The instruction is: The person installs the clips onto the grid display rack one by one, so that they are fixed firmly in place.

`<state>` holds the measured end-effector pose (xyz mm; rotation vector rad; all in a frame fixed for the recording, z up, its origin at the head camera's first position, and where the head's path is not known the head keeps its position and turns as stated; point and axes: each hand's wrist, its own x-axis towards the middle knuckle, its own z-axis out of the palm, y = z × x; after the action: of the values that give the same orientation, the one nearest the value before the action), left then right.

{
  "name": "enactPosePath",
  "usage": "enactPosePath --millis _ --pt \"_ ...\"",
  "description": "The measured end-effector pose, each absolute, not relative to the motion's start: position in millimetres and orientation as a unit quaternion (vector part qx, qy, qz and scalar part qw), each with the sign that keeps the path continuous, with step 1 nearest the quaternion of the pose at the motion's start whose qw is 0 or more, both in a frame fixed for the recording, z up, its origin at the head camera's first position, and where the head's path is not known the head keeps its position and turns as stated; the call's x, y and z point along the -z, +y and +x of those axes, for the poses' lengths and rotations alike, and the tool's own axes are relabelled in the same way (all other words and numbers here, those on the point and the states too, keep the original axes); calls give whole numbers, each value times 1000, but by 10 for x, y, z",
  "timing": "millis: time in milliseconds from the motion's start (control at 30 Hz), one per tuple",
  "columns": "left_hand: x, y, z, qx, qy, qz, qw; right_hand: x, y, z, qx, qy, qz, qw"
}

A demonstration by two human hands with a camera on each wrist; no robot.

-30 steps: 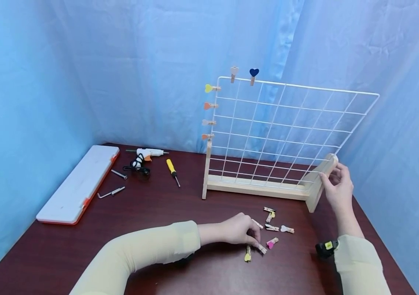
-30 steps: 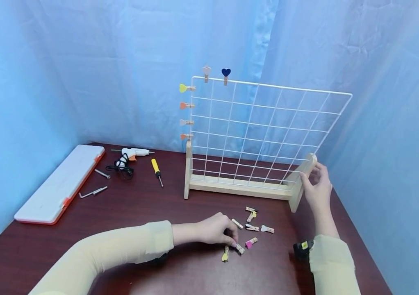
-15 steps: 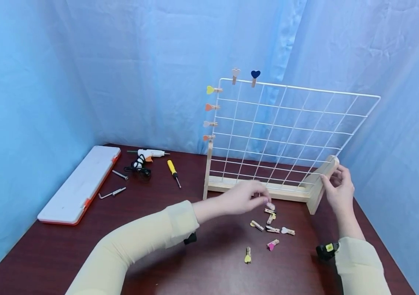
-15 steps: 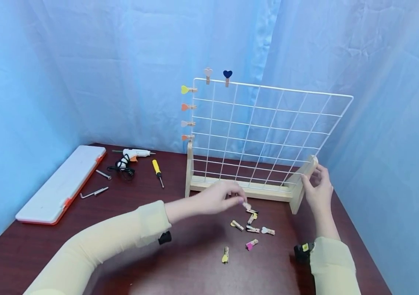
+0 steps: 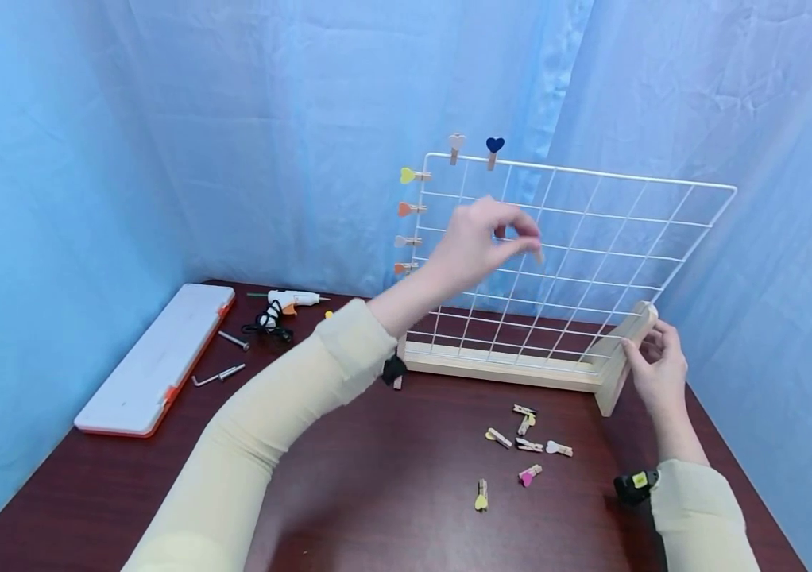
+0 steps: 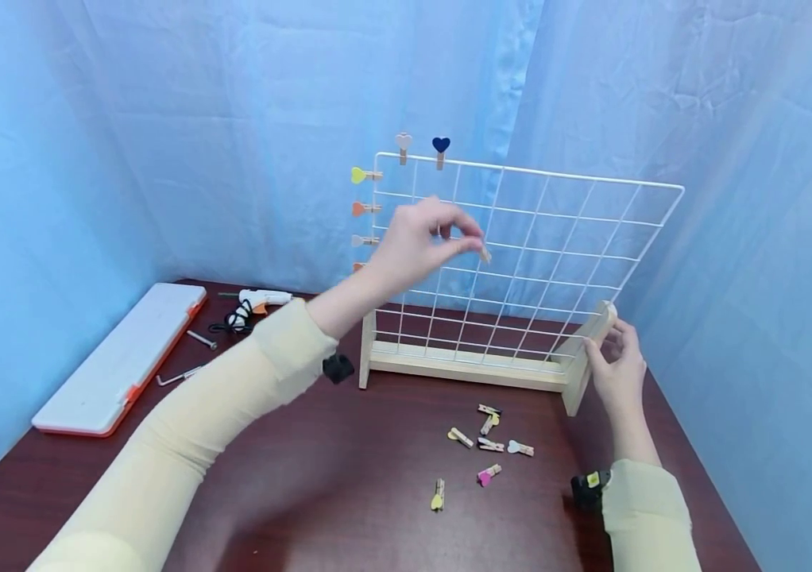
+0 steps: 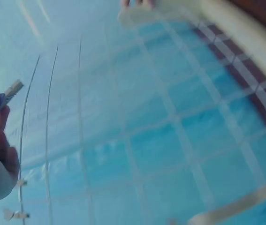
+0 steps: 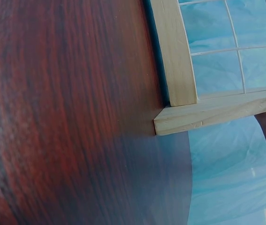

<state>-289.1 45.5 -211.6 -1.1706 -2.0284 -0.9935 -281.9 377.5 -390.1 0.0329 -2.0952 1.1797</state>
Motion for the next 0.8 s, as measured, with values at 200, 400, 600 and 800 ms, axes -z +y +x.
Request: enactPosePath --millis 200,400,600,800 --pt "1722 398 -3107 310 -753 -412 409 3932 3786 -2838 -454 -817 13 357" --pt "1421 385 -3152 233 -787 -384 423 4032 3878 -2934 -444 -824 2 351" --pt "1198 386 -3201 203 -811 -358 415 4042 3914 -2976 -440 -827 0 350" --pt "1116 412 -3278 188 -836 -328 397 4038 3912 -2960 -447 -825 0 345"
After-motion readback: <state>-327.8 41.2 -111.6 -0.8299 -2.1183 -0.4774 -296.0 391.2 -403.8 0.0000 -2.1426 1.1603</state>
